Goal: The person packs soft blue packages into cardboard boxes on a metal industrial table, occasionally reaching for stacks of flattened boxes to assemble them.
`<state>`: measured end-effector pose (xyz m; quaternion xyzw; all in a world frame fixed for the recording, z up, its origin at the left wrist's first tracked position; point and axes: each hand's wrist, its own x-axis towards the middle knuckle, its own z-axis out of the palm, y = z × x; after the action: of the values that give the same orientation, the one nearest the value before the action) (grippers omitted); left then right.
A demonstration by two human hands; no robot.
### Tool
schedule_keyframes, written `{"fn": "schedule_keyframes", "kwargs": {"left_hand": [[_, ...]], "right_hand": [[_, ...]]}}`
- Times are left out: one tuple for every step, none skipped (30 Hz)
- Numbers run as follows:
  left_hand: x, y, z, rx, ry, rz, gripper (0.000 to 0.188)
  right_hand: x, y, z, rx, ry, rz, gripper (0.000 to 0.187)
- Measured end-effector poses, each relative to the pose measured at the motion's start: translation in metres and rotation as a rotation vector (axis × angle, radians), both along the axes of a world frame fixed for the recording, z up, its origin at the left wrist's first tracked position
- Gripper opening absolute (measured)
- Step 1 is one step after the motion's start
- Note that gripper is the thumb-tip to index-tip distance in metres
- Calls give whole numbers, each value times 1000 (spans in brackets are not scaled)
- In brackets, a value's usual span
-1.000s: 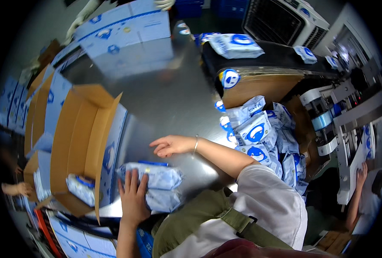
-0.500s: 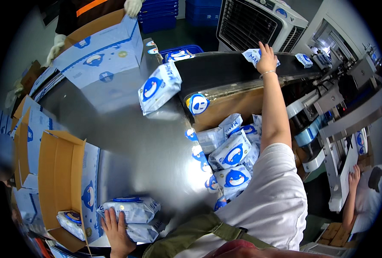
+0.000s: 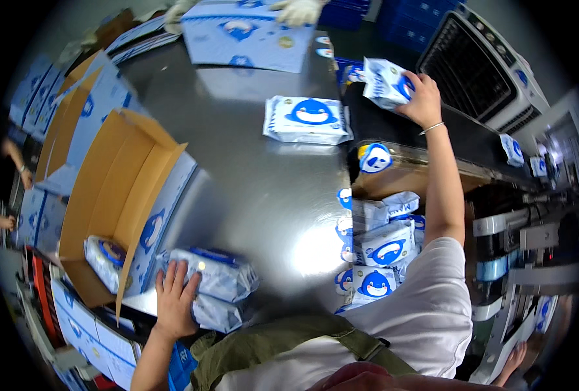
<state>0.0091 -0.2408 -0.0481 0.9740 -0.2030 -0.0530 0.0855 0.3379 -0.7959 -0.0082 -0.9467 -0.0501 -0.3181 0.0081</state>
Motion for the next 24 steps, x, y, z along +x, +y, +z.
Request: {"fn": "schedule_keyframes", "kwargs": {"left_hand": [[-3,0,0,9,17,14,85],[1,1,1,15,25,4,86],[1,1,1,10,22,10,86],[0,1,4,20,36,17,86],[1,1,4,17,17,11,85],[2,1,3,14,1,4,84],[3,-1,3,-31,-6,6,82],[-1,0,5,-24,3,28,81],[-5,3,5,-13,6,45,81],[-9,4,3,-7,18,57,81],[-10,6,-2,-35,3,52,80],[-9,6,1,-28,22,44,80],[-9,7,1,-44,14,34,80],[-9,8,-2,-62,4,23,81],[-9,9,0,-54,27,23,80],[-9,9,-2,-65,5,14,80],[-7,11,-6,-52,-13,-13,81],[-8,13,-8,-30,-35,-25,82],[-7,13,-8,-49,-14,-24,85],[-6,14,-5,-63,10,-33,87],[-7,16,-3,-73,30,-40,89],[-8,19,0,-52,23,-49,89],[-7,21,1,-35,13,-68,88],[-9,22,3,-19,5,-82,88]], "right_hand": [[8,38,1,30,-36,115,74],[12,69,4,57,-80,206,71],[21,101,4,64,-6,270,72],[32,130,5,66,68,336,72],[45,149,-2,44,274,337,74],[55,163,-16,20,483,335,77],[60,177,-32,46,413,352,78],[55,194,-31,31,451,390,76],[39,209,-23,10,484,432,75],[19,221,-17,-14,526,467,73],[-8,230,-14,-12,538,510,74],[-40,233,-16,-5,555,545,74],[-75,235,-23,-2,460,590,75],[-111,237,-29,0,365,634,77],[-147,244,-30,-50,365,683,80],[-176,248,-27,-103,354,725,83],[-196,245,-32,-107,375,758,86],[-207,247,-35,-107,390,808,90],[-213,252,-36,-112,361,803,101],[-210,257,-34,-103,375,773,98],[-197,262,-32,-91,386,745,95],[-182,268,-29,-79,398,719,93],[-164,275,-21,1,527,641,88],[-141,284,-13,79,659,564,85]]}}
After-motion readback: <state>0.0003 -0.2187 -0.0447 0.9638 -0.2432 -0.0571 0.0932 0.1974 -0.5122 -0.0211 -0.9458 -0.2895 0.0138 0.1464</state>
